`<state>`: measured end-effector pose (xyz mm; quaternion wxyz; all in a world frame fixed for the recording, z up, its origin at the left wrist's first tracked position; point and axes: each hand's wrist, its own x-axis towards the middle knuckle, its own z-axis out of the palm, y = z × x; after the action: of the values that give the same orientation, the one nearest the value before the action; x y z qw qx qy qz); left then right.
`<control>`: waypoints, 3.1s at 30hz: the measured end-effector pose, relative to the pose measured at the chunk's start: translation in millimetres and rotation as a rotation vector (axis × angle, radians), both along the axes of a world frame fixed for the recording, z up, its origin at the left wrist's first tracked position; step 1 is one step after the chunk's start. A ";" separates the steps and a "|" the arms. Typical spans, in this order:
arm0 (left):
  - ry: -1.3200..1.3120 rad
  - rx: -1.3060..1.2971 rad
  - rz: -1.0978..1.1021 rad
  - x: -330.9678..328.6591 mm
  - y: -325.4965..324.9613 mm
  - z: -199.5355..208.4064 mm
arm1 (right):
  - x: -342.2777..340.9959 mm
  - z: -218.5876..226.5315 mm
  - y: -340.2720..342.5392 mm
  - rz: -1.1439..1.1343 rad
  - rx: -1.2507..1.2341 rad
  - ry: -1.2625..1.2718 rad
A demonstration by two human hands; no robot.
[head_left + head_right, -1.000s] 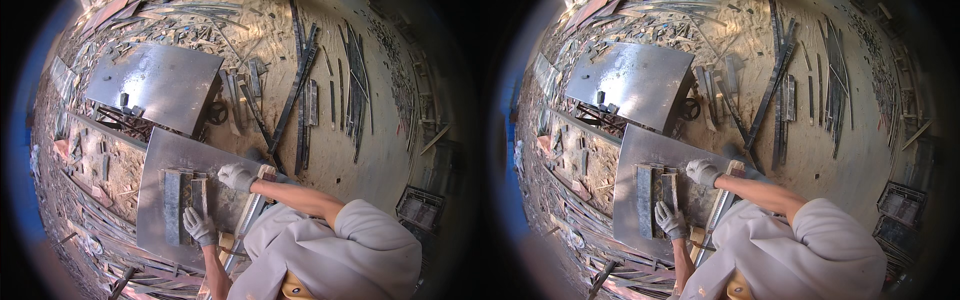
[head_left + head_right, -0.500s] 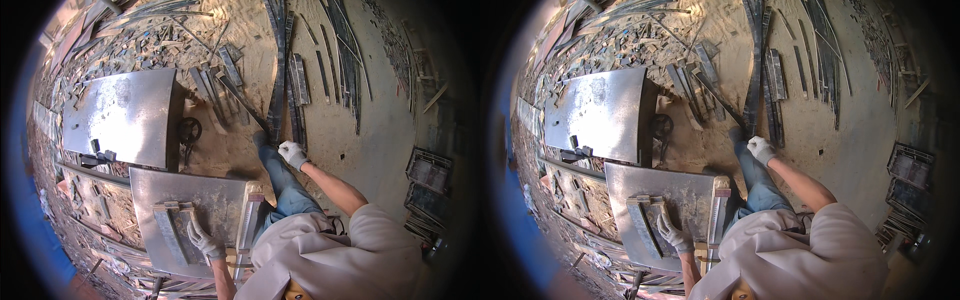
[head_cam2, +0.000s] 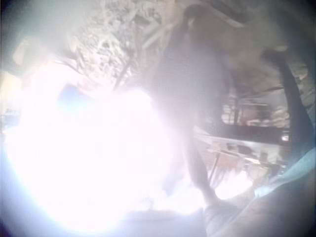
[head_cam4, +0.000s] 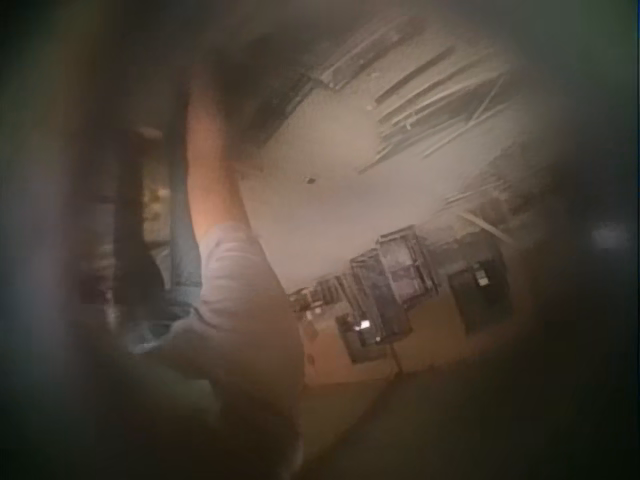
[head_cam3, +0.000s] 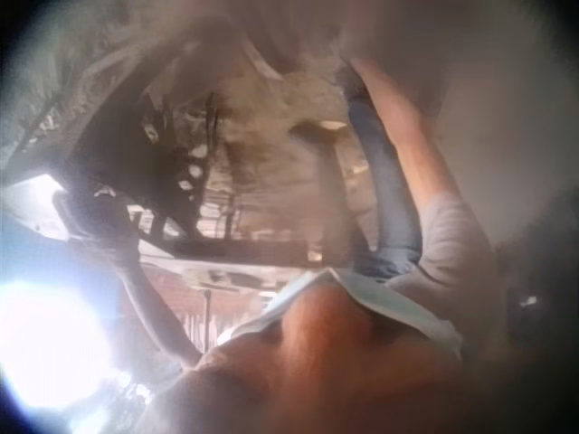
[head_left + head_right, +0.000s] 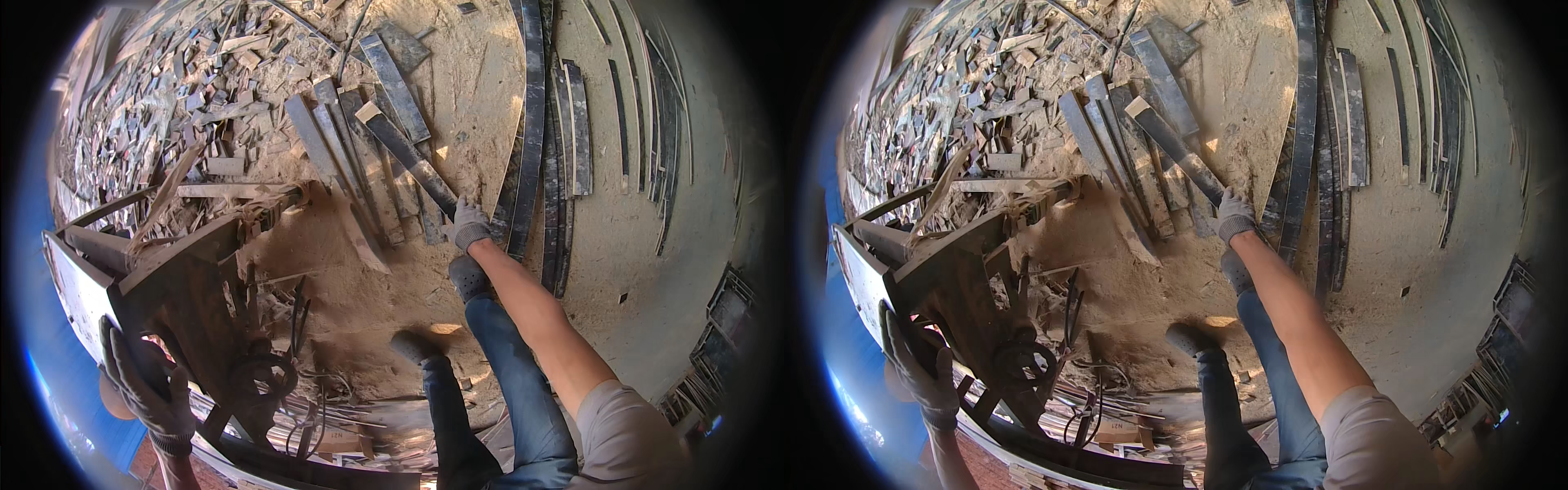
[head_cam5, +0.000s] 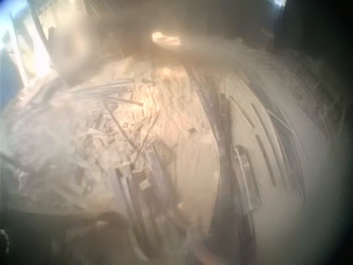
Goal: The person uses a table saw to cut multiple wooden planks into smaller pieces. They repeatedly pick up planks, position them on the saw, cut them, and stack the cut pieces on the table.
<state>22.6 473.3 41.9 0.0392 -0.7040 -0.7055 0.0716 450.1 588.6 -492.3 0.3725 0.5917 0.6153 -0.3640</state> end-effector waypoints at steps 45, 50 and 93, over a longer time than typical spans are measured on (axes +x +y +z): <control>-0.049 -0.111 0.044 6.9 -54.0 17.2 | -141.2 -29.4 108.7 -0.330 0.188 0.055; -0.065 -0.110 0.048 6.6 -56.7 20.9 | -140.2 -19.3 103.4 -0.421 0.299 0.125; -2.048 -0.228 1.017 241.6 -119.1 22.9 | -14.9 428.6 -9.0 -1.515 -0.626 0.930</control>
<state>264.2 354.2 64.8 -0.6504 -0.0652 -0.5983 -0.4634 435.3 579.7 -63.7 -0.1041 0.5028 0.0281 -0.8576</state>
